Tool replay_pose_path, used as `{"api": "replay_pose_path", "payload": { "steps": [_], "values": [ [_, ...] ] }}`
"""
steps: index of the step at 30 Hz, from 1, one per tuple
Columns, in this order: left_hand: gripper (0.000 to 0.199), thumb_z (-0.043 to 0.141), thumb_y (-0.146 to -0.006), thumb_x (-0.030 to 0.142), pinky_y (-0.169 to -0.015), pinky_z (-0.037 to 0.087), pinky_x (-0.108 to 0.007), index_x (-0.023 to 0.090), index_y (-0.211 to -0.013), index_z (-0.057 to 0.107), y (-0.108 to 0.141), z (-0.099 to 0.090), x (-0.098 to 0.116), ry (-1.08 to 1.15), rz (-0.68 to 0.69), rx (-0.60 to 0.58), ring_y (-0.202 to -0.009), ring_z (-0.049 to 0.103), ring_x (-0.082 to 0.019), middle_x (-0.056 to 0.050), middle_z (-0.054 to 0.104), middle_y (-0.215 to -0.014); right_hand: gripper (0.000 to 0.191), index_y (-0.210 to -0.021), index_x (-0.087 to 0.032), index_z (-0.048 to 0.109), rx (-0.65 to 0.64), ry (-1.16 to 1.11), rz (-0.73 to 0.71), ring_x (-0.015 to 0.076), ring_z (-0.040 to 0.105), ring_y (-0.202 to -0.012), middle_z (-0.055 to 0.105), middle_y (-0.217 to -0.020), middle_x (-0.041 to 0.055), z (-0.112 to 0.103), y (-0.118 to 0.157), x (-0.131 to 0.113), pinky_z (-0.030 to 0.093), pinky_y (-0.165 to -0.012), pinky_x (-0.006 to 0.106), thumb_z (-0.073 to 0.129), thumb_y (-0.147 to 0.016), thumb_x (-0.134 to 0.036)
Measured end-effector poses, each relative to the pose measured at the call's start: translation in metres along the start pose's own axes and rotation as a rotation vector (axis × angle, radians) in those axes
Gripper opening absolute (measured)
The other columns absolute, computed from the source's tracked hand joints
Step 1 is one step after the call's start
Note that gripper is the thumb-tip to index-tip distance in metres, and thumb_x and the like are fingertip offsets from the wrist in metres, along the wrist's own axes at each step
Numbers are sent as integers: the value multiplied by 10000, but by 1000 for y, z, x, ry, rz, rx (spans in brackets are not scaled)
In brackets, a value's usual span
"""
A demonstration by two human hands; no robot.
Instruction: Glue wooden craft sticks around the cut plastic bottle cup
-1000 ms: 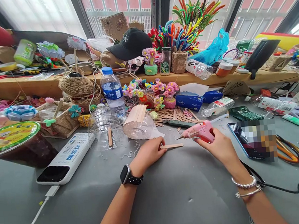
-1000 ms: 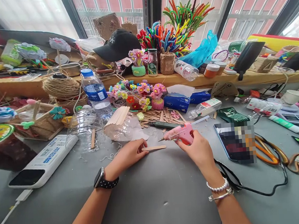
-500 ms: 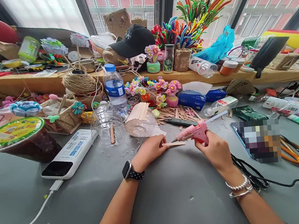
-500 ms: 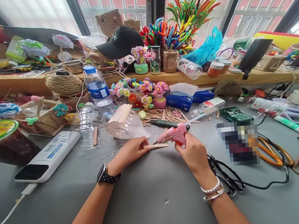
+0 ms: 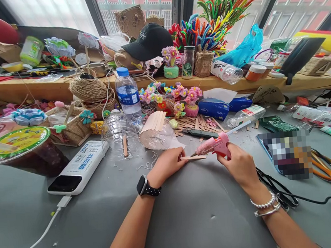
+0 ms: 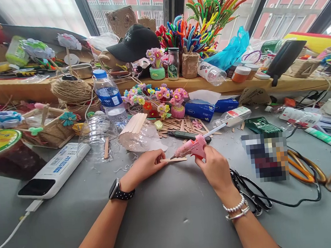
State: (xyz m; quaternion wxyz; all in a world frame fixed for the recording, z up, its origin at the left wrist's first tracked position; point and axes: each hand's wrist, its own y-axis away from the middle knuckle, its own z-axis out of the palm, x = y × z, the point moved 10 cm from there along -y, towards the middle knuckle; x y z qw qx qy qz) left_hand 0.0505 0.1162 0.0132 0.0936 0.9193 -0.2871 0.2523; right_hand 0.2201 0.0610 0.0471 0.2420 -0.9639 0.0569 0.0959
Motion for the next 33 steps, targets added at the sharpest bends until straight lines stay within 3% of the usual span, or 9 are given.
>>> {"api": "replay_pose_path", "payload": {
  "steps": [33],
  "values": [
    [159,475,-777,325,-524,318,-217,181,-754,539,0,-1,-1,2,1,7,-621,533,-140,-8,604,-694,161,-725,-171,522,16,18,-32,154,520,-539,590,-642,45,-2,-1,1,325,-488,241,484,-730,-328]
  ]
}}
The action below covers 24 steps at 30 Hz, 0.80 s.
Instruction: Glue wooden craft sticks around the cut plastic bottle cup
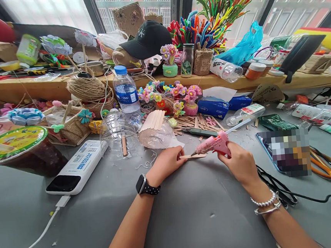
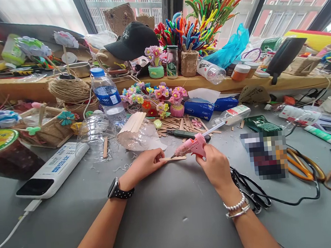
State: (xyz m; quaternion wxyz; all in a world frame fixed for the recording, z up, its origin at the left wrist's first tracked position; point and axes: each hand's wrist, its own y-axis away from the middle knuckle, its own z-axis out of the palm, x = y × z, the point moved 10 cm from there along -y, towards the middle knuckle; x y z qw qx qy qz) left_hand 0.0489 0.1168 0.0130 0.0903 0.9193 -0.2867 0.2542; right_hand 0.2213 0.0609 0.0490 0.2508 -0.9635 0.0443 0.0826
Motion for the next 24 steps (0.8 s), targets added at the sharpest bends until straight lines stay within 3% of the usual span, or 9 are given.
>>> {"api": "replay_pose_path", "payload": {
  "steps": [24],
  "values": [
    [138,481,-769,300,-522,317,-213,179,-755,545,0,0,0,-1,-22,-17,-627,529,-136,0,595,-677,221,-715,-176,520,32,5,-39,142,503,-508,571,-602,29,-6,0,3,309,-468,238,487,-746,-393]
  ]
}}
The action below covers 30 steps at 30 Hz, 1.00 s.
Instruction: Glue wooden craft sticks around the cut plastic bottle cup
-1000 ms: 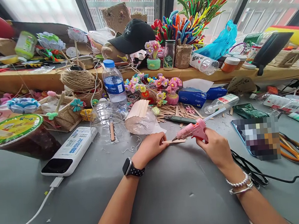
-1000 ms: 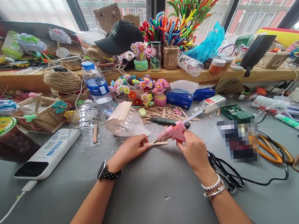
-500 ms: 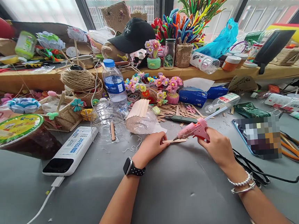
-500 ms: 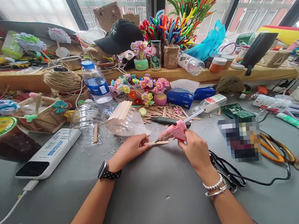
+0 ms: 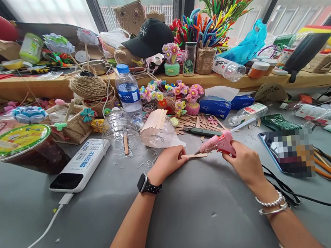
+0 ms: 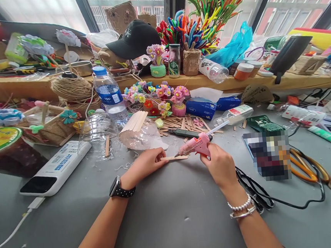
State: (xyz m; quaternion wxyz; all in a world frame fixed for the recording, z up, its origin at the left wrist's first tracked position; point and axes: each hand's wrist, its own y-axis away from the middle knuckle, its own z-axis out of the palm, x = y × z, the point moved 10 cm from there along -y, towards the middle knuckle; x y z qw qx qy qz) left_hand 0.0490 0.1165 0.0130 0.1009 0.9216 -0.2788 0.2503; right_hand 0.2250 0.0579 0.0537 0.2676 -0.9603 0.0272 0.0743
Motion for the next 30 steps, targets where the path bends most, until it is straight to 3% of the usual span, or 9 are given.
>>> {"api": "replay_pose_path", "payload": {
  "steps": [30],
  "values": [
    [122,485,-761,289,-536,336,-216,180,-761,541,1,-1,-1,-8,-12,-2,-630,536,-140,-4,599,-681,288,-774,-173,559,-51,14,20,164,512,-521,600,-632,51,-1,-2,7,302,-468,253,451,-768,-440]
  ]
}}
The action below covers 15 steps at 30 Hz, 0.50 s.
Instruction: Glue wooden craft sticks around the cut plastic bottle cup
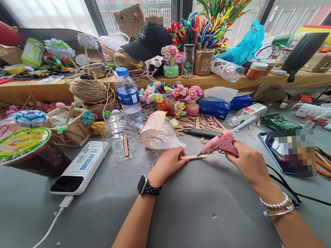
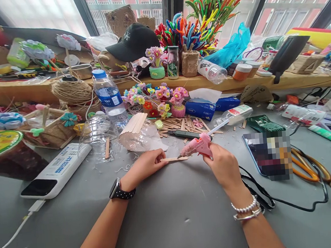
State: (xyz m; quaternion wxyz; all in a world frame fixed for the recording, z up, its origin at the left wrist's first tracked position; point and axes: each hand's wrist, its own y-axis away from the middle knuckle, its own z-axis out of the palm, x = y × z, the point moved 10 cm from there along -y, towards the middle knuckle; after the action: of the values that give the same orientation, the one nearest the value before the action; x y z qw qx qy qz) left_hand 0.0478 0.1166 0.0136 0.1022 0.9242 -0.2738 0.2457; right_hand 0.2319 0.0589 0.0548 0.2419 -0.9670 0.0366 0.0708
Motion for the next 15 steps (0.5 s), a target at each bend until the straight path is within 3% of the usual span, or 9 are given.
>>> {"api": "replay_pose_path", "payload": {
  "steps": [15],
  "values": [
    [121,487,-761,291,-542,337,-215,180,-752,534,0,1,-1,19,2,-2,-645,538,-140,-7,603,-699,253,-726,-181,527,10,39,-13,150,484,-494,528,-545,18,-2,0,4,254,-459,243,421,-778,-405]
  ]
}}
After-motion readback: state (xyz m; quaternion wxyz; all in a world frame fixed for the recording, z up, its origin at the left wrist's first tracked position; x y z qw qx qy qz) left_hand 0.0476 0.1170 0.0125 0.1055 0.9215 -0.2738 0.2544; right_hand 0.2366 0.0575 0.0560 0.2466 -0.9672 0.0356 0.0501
